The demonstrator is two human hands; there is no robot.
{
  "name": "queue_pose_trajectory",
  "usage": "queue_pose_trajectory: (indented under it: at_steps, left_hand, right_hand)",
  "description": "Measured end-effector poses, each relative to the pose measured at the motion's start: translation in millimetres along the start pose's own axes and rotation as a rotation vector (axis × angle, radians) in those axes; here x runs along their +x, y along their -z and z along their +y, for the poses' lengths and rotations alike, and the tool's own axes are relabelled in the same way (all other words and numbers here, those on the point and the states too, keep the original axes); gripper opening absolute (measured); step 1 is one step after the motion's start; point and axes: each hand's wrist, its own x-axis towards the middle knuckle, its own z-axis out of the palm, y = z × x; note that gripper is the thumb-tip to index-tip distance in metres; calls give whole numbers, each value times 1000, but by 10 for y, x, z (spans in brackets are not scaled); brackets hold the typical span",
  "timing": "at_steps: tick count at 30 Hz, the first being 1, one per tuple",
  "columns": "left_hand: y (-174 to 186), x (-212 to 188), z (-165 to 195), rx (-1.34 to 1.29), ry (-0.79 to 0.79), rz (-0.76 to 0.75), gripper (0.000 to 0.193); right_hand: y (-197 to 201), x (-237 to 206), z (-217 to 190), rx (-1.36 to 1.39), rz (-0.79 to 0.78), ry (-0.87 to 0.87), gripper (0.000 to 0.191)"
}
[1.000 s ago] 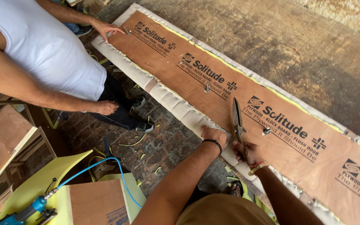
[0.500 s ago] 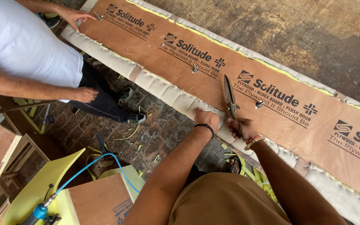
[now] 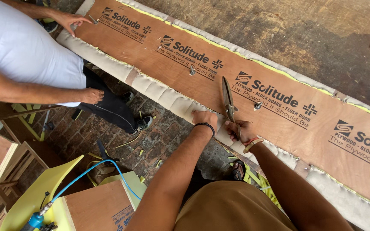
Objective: The person trims excess fabric from a padded headboard using shears, then uses a pneumatic staple gun to secure the fabric to the plywood backing. The person works along the edges, folding and stapling the fabric to create a finished look.
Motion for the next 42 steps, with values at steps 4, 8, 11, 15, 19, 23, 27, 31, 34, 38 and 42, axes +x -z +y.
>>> queue_pose_trajectory:
  at_steps: [4,8,11,15,19,23,27,31,34,38,42]
  left_hand:
    - [-117,193,79,-128,106,180,26]
    - [-196,289,103,-160,149,224,23]
    - [-235,331,69,-150,156,308,19]
    - [-207,343,9,-83,124,153,14]
    - [-185,307,27,-84,127,140,19]
    - [-156,231,81,-63,139,154,42]
    - [-232,10,214,-902,16,473,84]
    - [-402,-236,385,-2351,-70,43,83]
    - [-679,-327,724,-1016,-182,495,65]
    - [-915,-262,977,-1845,-264,133,75]
    - [-913,-338,947,-1261,-362,455,64]
  right_hand:
    - [44,-50,85,51,-31,41,41]
    - [373,-350,165,-142,53,33,37]
    - [844,-647,216,-425,101,58,34]
    - [1436,-977,414,-726,180,262,35]
    - [1792,-1274,720,-829,186,231,38]
    - [1973,-1512,904,-967,226,217,39]
    - [1989,-1514,925,-954,230,114,43]
    - [2009,-1456,915,-929,190,106,44]
    - [2058,-1444,919,-891,143,40,43]
    - [2097,-1421,904,-815,127,63,45]
    - [2087,-1416,877,-876,96,13,44]
